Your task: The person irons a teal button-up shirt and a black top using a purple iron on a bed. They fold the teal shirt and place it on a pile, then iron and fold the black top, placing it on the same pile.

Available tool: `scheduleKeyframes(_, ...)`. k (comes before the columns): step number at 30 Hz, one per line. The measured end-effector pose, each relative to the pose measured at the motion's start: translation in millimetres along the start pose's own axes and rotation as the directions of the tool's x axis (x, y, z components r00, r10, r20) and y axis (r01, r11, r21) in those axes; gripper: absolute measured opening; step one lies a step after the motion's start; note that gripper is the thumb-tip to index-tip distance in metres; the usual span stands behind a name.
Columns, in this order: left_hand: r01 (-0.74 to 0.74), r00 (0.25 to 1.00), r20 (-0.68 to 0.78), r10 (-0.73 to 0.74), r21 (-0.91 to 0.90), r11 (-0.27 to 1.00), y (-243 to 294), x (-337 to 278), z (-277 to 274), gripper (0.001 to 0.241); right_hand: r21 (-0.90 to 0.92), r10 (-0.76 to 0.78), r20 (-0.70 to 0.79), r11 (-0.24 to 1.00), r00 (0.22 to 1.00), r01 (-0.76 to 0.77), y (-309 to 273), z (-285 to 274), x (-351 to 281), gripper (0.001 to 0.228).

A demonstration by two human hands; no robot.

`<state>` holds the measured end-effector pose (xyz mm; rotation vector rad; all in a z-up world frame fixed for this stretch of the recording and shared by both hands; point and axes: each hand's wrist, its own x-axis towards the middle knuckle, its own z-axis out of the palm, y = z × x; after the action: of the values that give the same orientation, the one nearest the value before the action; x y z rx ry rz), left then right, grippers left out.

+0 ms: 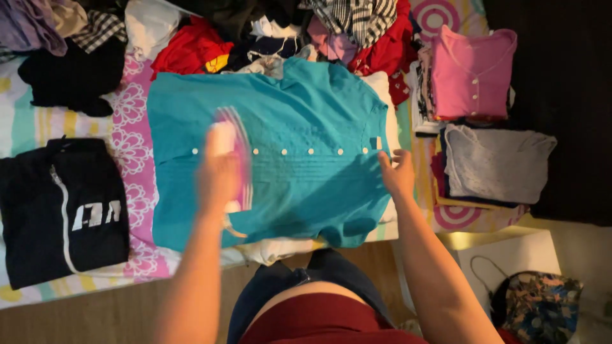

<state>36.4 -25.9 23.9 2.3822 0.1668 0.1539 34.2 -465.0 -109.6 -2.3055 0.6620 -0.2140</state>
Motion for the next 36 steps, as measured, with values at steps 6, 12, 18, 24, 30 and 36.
scheduleKeyframes(6,-0.426,0.887,0.041,0.46,-0.311,0.849,109.2,3.2,96.3,0.055,-0.155,0.046,0.14,0.988,0.989,-0.024,-21.4,28.6,32.6,0.073)
scheduleKeyframes(12,0.011,0.953,0.301,-0.014,0.012,1.0,111.8,12.8,78.0,0.045,-0.164,0.069,0.16,0.986,0.985,-0.043,-13.1,56.9,70.8,0.089)
scheduleKeyframes(18,0.357,0.913,0.074,-0.401,0.33,0.874,31.8,30.7,6.0,0.045,-0.129,0.263,0.146,0.961,0.954,-0.245,-65.5,53.8,95.2,0.085)
scheduleKeyframes(24,0.158,0.972,-0.204,-0.114,0.216,0.964,-3.7,50.0,16.2,0.045,0.022,0.233,0.146,0.971,0.962,-0.238,-74.3,79.0,130.9,0.081)
scheduleKeyframes(30,0.183,0.975,0.11,-0.194,0.101,0.978,92.3,83.1,46.2,0.046,0.007,0.192,0.036,0.981,0.981,-0.193,-37.4,84.1,159.6,0.036)
scheduleKeyframes(36,0.055,0.959,0.274,-0.07,0.061,0.997,129.4,93.0,61.2,0.044,0.506,0.212,0.052,0.837,0.976,-0.209,25.2,93.5,173.0,0.022)
